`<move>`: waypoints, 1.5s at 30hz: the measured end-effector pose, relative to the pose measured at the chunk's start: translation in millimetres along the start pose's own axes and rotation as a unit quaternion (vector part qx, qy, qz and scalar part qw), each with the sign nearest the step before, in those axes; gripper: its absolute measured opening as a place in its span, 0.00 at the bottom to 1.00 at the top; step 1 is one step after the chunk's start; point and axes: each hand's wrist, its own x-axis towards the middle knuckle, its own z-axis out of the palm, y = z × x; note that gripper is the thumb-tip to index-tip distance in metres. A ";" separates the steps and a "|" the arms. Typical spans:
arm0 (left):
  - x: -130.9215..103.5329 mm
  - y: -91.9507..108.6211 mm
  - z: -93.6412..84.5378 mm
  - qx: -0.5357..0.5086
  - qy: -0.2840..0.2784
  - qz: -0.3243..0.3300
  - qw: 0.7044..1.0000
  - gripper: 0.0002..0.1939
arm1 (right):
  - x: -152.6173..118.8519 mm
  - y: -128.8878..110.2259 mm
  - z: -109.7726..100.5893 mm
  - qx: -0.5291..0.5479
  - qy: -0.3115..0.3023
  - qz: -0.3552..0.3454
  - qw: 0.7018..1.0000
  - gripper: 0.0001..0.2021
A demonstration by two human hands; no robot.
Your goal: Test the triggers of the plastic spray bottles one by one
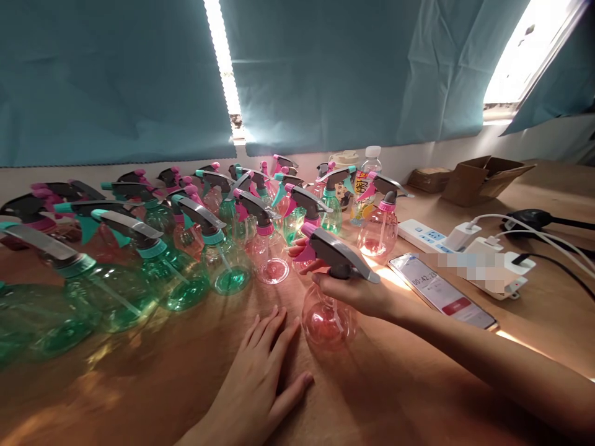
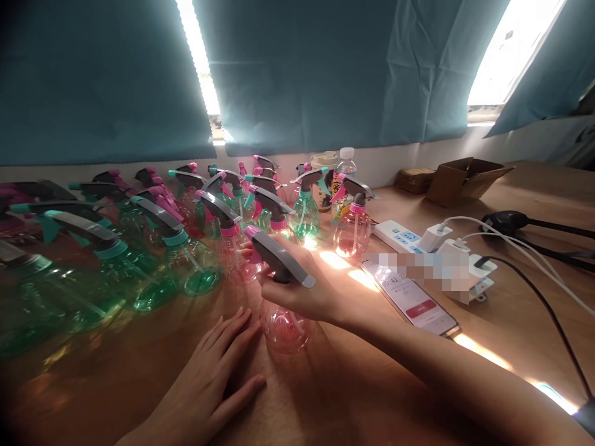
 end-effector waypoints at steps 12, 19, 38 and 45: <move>0.1 2.6 -2.8 0.037 -0.015 0.003 0.999 0.29 | 1.3 4.4 -1.3 0.007 -0.021 0.008 1.000 0.26; 1.1 2.6 -3.1 0.043 -0.018 0.005 0.999 0.29 | 3.0 1.0 0.0 0.025 -0.020 0.015 0.999 0.23; -1.0 3.3 -2.5 0.044 -0.023 -0.003 0.999 0.30 | 1.5 -8.8 -7.8 0.015 -0.028 0.017 0.999 0.14; -1.0 4.3 -3.7 0.036 -0.027 -0.009 0.999 0.30 | 4.7 -21.2 -9.6 0.031 -0.009 -0.011 0.999 0.09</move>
